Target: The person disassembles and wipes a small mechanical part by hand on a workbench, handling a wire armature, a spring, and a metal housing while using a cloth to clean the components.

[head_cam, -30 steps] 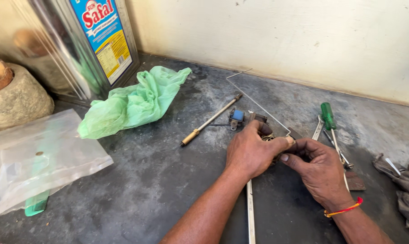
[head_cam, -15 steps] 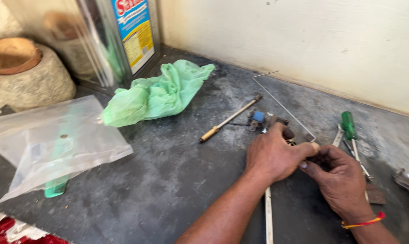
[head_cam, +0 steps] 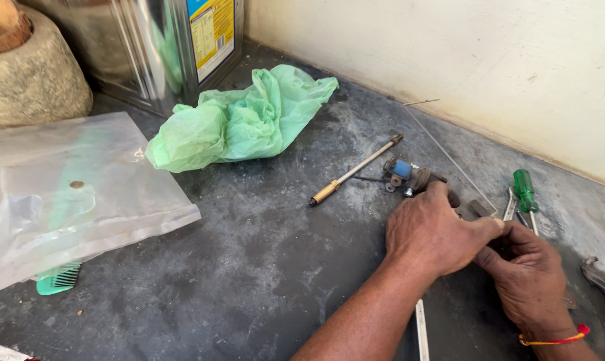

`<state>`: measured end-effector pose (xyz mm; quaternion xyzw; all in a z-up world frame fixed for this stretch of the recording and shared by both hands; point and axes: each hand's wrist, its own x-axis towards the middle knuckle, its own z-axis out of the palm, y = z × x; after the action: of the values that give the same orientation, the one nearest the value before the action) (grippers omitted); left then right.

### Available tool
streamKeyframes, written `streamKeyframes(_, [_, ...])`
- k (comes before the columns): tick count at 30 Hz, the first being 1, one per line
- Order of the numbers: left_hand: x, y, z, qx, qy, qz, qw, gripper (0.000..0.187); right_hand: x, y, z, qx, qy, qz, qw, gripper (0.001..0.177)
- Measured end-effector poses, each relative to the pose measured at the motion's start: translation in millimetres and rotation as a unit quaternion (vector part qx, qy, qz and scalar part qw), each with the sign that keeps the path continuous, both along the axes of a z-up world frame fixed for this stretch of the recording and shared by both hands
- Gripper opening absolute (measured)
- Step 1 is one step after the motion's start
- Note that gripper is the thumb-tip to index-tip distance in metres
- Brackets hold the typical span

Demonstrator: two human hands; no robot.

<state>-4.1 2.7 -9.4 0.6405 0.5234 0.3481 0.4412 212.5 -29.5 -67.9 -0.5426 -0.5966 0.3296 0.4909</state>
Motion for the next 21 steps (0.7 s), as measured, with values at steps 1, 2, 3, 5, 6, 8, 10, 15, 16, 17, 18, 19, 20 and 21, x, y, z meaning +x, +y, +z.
streamKeyframes(1, [1, 0, -2, -0.002, -0.001, -0.004, 1.0, 0.087, 1, -1, -1, 0.0, 0.01, -0.002, 1.0, 0.025])
streamKeyframes(2, [1, 0, -3, -0.004, -0.002, -0.007, 1.0, 0.087, 3, -2, -1, 0.0, 0.02, -0.005, 1.0, 0.025])
streamKeyframes(3, [1, 1, -3, -0.005, -0.002, -0.009, 1.0, 0.087, 3, -2, -1, 0.002, 0.031, -0.006, 0.999, 0.025])
streamKeyframes(5, [1, 0, -1, 0.005, -0.01, 0.002, 1.0, 0.085, 4, -2, -2, 0.001, 0.03, -0.029, 0.999, 0.026])
streamKeyframes(6, [-1, 0, 0, 0.011, -0.014, 0.008, 1.0, 0.084, 3, 0, -2, 0.001, 0.03, -0.04, 0.999, 0.027])
streamKeyframes(8, [-2, -1, 2, 0.005, -0.003, -0.001, 1.0, 0.087, 4, -1, -5, 0.007, 0.008, -0.033, 0.999, 0.024])
streamKeyframes(10, [-1, 0, 4, -0.005, 0.008, -0.009, 1.0, 0.087, 7, -1, -4, 0.012, -0.003, -0.02, 1.0, 0.023])
streamKeyframes(15, [-4, -1, 9, -0.016, 0.02, -0.009, 1.0, 0.083, 2, 0, -4, -0.003, -0.052, -0.013, 0.999, 0.029])
streamKeyframes(16, [-4, -1, 10, -0.019, 0.024, -0.007, 1.0, 0.083, -1, 0, -3, 0.003, -0.033, -0.006, 0.999, 0.027])
streamKeyframes(17, [-4, -2, 12, -0.021, 0.028, -0.006, 0.999, 0.083, -3, 0, -2, 0.01, -0.014, 0.001, 1.0, 0.024])
streamKeyframes(18, [-4, -2, 13, -0.023, 0.032, -0.004, 0.999, 0.083, -5, 0, 0, 0.017, 0.005, 0.007, 1.0, 0.022])
streamKeyframes(19, [-3, -3, 13, -0.022, 0.03, 0.0, 0.999, 0.082, -7, 0, 1, 0.01, 0.012, 0.008, 1.0, 0.022])
streamKeyframes(20, [-3, -4, 13, -0.021, 0.027, 0.004, 0.999, 0.082, -8, -1, 3, 0.003, 0.02, 0.009, 1.0, 0.021])
streamKeyframes(21, [-3, -4, 13, -0.019, 0.026, 0.009, 0.999, 0.081, -11, -1, 4, -0.004, 0.028, 0.01, 1.0, 0.021])
